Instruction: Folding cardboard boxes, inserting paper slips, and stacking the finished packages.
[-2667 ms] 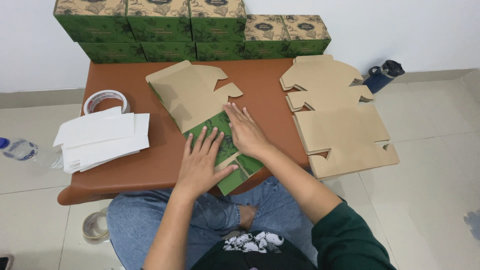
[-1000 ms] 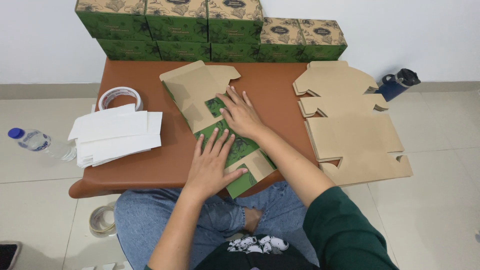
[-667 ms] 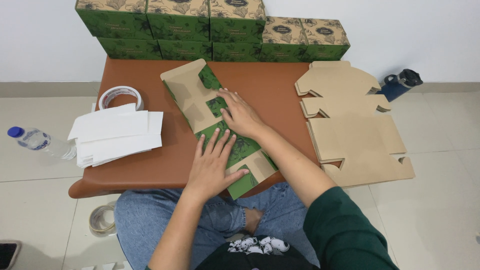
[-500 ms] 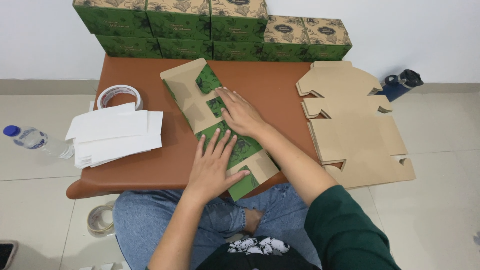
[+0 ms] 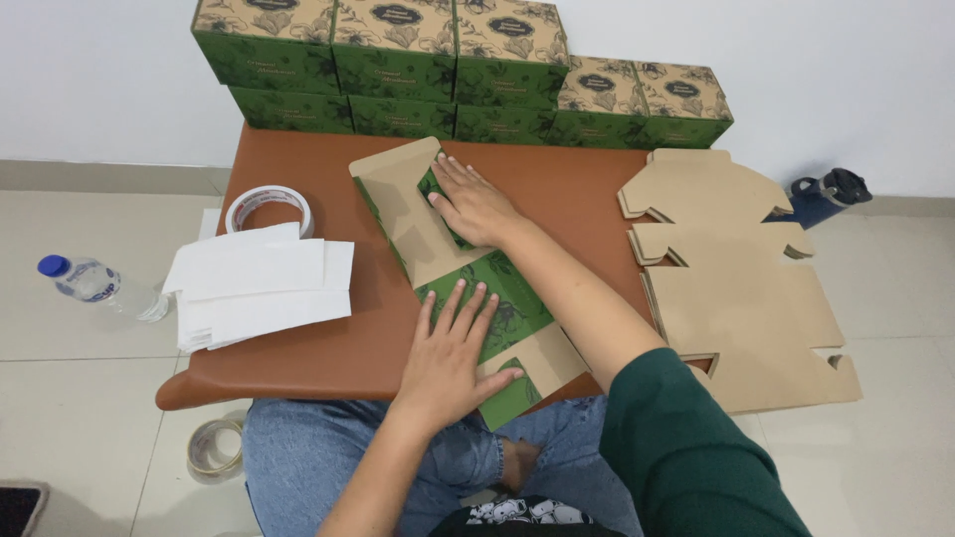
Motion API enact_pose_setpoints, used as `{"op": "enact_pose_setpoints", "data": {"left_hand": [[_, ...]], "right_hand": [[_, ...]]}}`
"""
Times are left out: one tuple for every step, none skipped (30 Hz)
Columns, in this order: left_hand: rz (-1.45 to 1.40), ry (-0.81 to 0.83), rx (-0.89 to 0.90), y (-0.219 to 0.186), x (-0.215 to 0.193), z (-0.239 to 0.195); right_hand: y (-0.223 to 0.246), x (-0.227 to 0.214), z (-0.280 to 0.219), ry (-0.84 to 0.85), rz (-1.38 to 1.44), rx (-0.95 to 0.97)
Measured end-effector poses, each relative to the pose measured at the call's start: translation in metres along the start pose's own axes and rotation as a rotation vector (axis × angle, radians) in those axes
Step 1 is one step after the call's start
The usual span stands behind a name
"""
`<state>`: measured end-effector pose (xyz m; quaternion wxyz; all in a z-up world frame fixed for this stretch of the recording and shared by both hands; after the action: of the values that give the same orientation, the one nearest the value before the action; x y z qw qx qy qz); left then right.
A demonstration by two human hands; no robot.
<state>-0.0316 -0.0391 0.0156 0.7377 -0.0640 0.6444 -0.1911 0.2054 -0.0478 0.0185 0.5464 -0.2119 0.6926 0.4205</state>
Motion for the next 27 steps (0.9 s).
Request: {"op": "enact_pose_setpoints", "data": {"left_hand": [[0.003,-0.004,-0.001,0.001,-0.001,0.0],[-0.014,0.001,0.003,0.001,-0.002,0.0],[-0.031,0.006,0.007,0.0,-0.003,0.0],[-0.028,0.004,0.006,0.001,-0.003,0.001],[-0.03,0.003,0.002,0.001,-0.002,0.002],[-0.031,0.006,-0.006,0.001,-0.002,0.001],[-0.027,0.006,-0.009,0.0,-0.003,0.002],[-0.038,0.02,-0.022,0.0,-0.004,0.001],[-0.048,0.034,-0.034,-0.001,-0.005,0.0],[-0.04,0.037,-0.035,-0.002,-0.005,0.0],[-0.049,0.037,-0.042,-0.002,-0.005,-0.001],[-0.059,0.037,-0.046,-0.003,-0.005,0.0],[-0.053,0.039,-0.045,-0.002,-0.005,-0.001],[-0.043,0.042,-0.049,-0.002,-0.004,-0.001],[-0.033,0.045,-0.054,-0.002,-0.003,-0.001],[-0.032,0.045,-0.043,-0.004,-0.005,-0.002],[-0.024,0.058,-0.057,-0.005,-0.006,-0.002],[-0.015,0.073,-0.065,-0.006,-0.008,-0.002],[-0.012,0.077,-0.048,-0.009,-0.012,-0.001],[-0.031,0.093,-0.067,-0.011,-0.015,-0.001],[-0.05,0.109,-0.086,-0.013,-0.018,-0.001],[-0.048,0.121,-0.074,-0.013,-0.015,-0.002],[-0.039,0.093,-0.062,-0.013,-0.013,-0.003],[-0.03,0.06,-0.053,-0.012,-0.012,-0.002],[-0.03,0.067,-0.044,-0.013,-0.012,-0.004],[-0.034,0.058,-0.049,-0.013,-0.012,-0.004],[-0.039,0.048,-0.055,-0.013,-0.013,-0.004]], "right_hand": [[0.001,-0.001,0.005,-0.002,-0.002,-0.004],[0.001,-0.002,0.01,0.007,-0.006,0.012],[0.001,-0.003,0.014,0.017,-0.01,0.027],[0.001,-0.003,0.018,0.014,-0.011,0.024],[0.0,-0.003,0.021,0.018,-0.026,0.033],[0.002,-0.002,0.024,0.024,-0.039,0.04],[0.003,-0.005,0.024,0.023,-0.036,0.036],[0.005,-0.006,0.023,0.045,-0.026,0.051],[0.007,-0.007,0.021,0.068,-0.017,0.066],[0.011,-0.011,0.015,0.063,-0.011,0.062],[0.014,-0.014,0.009,0.085,0.044,0.07],[0.016,-0.017,0.002,0.107,0.098,0.079],[0.017,-0.021,-0.007,0.101,0.102,0.078],[0.018,-0.025,-0.017,0.126,0.151,0.073],[0.018,-0.029,-0.027,0.151,0.199,0.068],[0.02,-0.035,-0.038,0.143,0.199,0.076],[0.022,-0.039,-0.05,0.175,0.253,0.09],[0.023,-0.045,-0.062,0.203,0.31,0.108],[0.022,-0.052,-0.075,0.19,0.313,0.121],[0.022,-0.056,-0.089,0.225,0.344,0.088],[0.023,-0.06,-0.102,0.259,0.376,0.054],[0.025,-0.067,-0.119,0.252,0.386,0.066],[0.027,-0.074,-0.135,0.243,0.417,0.09],[0.029,-0.082,-0.149,0.235,0.444,0.109],[0.027,-0.082,-0.171,0.229,0.45,0.117],[0.024,-0.084,-0.19,0.19,0.474,0.168],[0.022,-0.087,-0.209,0.15,0.497,0.219]]}}
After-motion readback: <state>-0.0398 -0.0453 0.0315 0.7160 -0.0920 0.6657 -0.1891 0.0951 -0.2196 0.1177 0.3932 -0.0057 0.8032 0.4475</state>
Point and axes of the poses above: each hand's wrist, its own z-axis towards the middle knuckle, its own x-axis out of the palm, y = z × x, the point moved 3 cm from there along z, towards the middle knuckle, and after that the axes turned 2 degrees about z, right-handed, at the moved point
